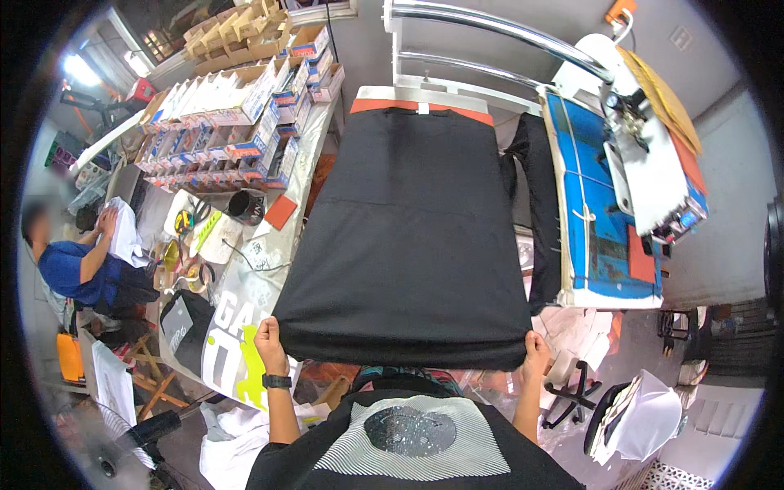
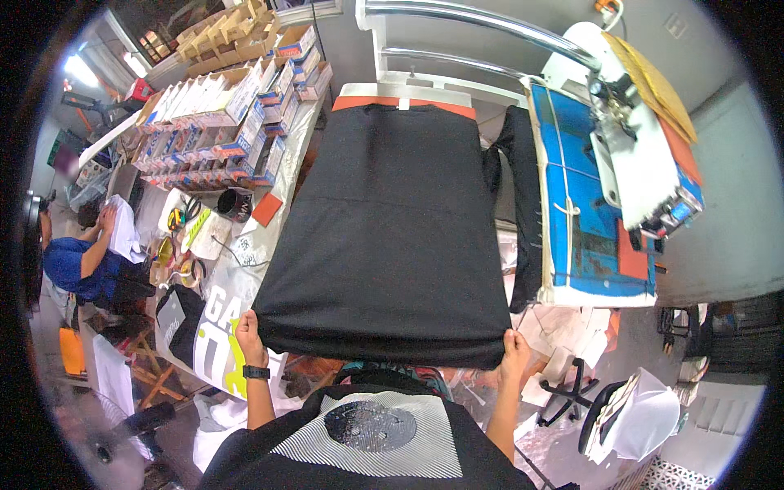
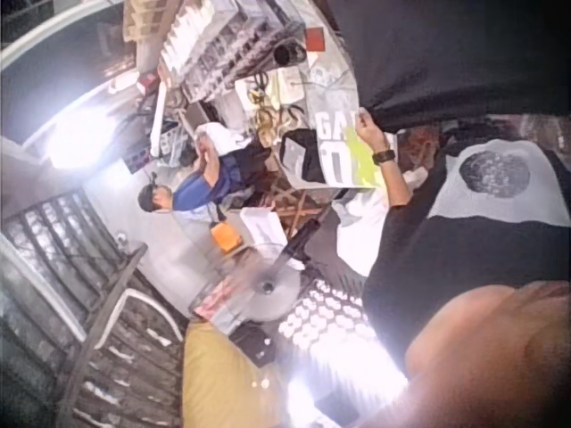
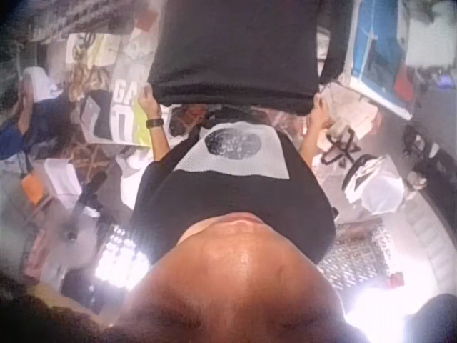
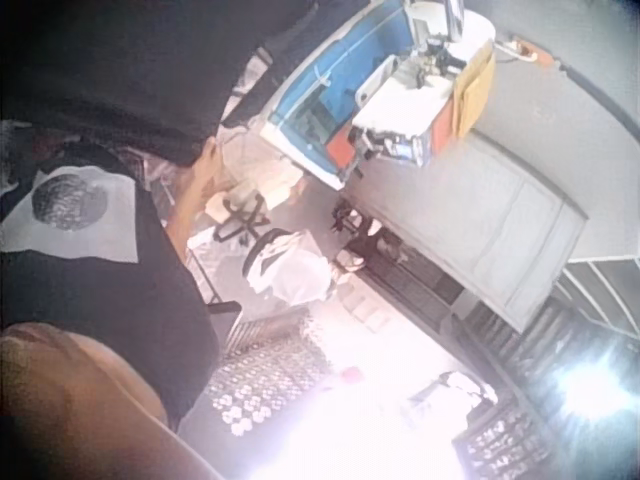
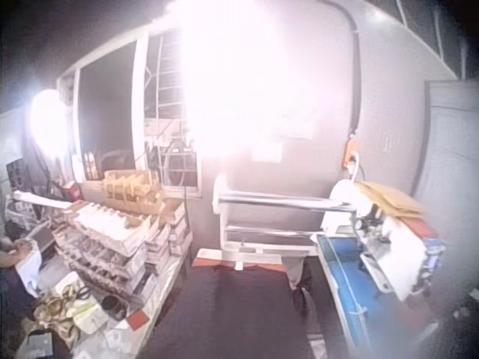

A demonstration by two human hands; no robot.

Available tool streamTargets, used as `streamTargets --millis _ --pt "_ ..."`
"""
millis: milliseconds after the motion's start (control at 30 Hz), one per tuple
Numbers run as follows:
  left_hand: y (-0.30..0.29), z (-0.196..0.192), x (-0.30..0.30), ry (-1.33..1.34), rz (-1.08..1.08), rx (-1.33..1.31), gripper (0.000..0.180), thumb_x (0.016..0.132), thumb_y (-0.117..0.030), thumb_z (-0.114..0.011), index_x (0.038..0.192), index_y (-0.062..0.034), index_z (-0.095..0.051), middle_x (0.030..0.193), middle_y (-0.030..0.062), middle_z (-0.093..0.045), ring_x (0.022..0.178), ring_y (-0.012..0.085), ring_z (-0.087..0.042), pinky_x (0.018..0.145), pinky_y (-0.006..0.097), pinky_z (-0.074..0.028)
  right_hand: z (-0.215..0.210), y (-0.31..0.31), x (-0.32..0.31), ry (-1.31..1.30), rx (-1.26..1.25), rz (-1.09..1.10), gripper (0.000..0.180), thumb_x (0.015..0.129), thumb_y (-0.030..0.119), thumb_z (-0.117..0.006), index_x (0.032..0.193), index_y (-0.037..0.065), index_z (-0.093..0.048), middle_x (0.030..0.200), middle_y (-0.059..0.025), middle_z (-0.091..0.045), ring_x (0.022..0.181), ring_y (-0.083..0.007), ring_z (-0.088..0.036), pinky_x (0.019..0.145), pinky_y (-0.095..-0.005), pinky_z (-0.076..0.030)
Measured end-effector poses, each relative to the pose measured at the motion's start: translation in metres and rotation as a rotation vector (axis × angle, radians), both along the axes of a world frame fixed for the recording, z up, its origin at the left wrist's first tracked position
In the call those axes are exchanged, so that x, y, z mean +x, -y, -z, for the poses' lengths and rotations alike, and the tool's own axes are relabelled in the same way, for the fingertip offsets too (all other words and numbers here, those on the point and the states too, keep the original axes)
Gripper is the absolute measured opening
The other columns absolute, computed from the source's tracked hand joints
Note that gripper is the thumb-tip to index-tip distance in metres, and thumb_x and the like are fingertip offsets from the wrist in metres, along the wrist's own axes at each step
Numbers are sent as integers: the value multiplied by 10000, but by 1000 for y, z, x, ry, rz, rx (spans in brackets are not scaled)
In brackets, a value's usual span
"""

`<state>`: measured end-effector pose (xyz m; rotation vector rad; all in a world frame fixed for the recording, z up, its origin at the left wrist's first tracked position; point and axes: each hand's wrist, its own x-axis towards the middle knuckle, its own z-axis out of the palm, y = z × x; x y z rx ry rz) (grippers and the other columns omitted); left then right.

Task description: The person aligns a black t-shirt on a heat press, positions a large graphic transfer sheet on the shirt, trims the edge of the sheet with scissors, and then operates the heat press to apply the design.

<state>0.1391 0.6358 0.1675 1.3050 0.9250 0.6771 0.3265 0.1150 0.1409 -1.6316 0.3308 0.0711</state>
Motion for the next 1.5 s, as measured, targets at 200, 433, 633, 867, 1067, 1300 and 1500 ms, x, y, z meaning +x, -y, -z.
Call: streamTargets --millis 200,433,633,867,1067,1300,1500 --pt "11 36 -53 -56 -14 68 261 988 -241 -602 875 -12 -659 856 -22 -622 775 61 -508 758 232 -413 7 9 -56 3 -12 45 257 958 235 -646 957 -19 -685 875 -3 -650 767 -81 -552 716 -233 -455" --pt "44 42 -97 -89 -16 105 281 976 -247 -622 866 8 -663 807 -29 -597 753 63 -485 719 233 -403 64 58 -109 -36 -86 100 258 959 219 -641 944 -35 -681 886 -14 -654 792 -88 -560 735 -229 -457" --pt "56 58 -154 -126 -49 69 294 972 -267 -631 878 9 -668 808 -17 -606 764 62 -487 714 229 -399 81 62 -137 7 -198 32 248 968 212 -627 922 -28 -674 857 1 -634 767 -79 -540 713 -240 -450" --pt "66 77 -176 -181 -101 98 305 963 -255 -645 810 8 -642 736 -41 -552 682 58 -426 619 231 -357 73 75 -181 -53 -203 10 205 957 173 -629 903 -21 -671 830 0 -621 757 -79 -536 689 -237 -442" --pt "81 102 -189 -264 -181 132 298 963 -248 -641 824 15 -655 721 -32 -550 684 65 -436 617 238 -370 100 87 -186 -172 -134 -20 200 938 190 -650 888 -2 -677 794 12 -619 739 -99 -553 682 -261 -456" --pt "52 87 -106 -497 98 642 137 859 -130 -667 909 -7 -699 863 142 -676 832 262 -660 741 365 -507 139 72 -131 129 -833 -63 152 877 98 -614 989 12 -671 878 -104 -669 752 -252 -619 746 -347 -498" --pt "-60 52 76 -349 54 713 170 853 -187 -693 882 -19 -695 830 141 -677 771 257 -662 729 350 -512 -13 -36 -33 157 -506 -256 157 919 57 -571 1038 -13 -644 928 -93 -640 740 -166 -607 707 -298 -494"
